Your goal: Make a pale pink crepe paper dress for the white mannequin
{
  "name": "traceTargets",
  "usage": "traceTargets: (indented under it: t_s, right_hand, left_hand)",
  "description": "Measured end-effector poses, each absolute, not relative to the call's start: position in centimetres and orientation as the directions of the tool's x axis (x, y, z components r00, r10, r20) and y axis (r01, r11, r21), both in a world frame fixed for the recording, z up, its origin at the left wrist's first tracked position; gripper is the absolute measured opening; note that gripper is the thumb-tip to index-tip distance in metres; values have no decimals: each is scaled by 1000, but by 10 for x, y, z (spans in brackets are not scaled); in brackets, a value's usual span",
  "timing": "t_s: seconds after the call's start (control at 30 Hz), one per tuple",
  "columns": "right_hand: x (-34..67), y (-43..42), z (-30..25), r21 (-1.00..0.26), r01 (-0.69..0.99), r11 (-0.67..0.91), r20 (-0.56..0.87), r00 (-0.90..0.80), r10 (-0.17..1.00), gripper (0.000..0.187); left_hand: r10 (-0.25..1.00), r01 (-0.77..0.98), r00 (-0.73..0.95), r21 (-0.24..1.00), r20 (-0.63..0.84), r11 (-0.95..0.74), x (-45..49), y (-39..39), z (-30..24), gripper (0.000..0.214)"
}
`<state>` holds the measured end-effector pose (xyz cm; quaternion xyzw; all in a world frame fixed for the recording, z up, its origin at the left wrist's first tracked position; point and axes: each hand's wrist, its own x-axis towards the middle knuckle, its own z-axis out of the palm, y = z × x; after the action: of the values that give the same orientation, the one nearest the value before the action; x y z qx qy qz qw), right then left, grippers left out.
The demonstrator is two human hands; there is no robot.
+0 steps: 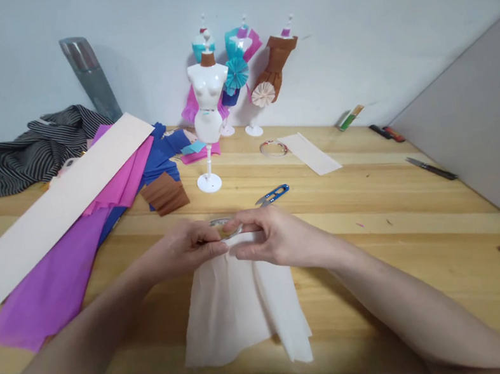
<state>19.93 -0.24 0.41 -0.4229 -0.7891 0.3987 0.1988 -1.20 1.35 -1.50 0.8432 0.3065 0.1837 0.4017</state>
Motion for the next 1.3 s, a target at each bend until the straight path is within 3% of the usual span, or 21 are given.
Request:
traceTargets:
  t_s: [0.27,0.43,0.53,0.73,1.03,1.3]
  right_hand:
    - [195,-14,8,-570,724,389,-93,-528,844,69]
    - [195,-17,17,-563,740,369,-171,-541,823,85]
    - [194,-16,21,-617,728,299,-134,-471,872,71]
    - [195,-9,16,-688,694,211,-33,-320,947,17]
    - [195,-6,5,-782,576,240,10,-373,928,14]
    - [191,-13,-2,-765,572,297,86,-366,927,14]
  left_hand:
    - [637,441,741,562,213,-700,-4,8,-26,49]
    - [661,506,702,469,264,-724,-7,11,-30,50]
    - [663,492,694,486,281,-722,-10,14,-27,47]
    - [648,447,682,507,339,-737,-12,15,-22,45]
    - [670,438,682,569,294,-696,-13,15,-21,43]
    - [665,432,681,565,307,-703,-13,15,-22,41]
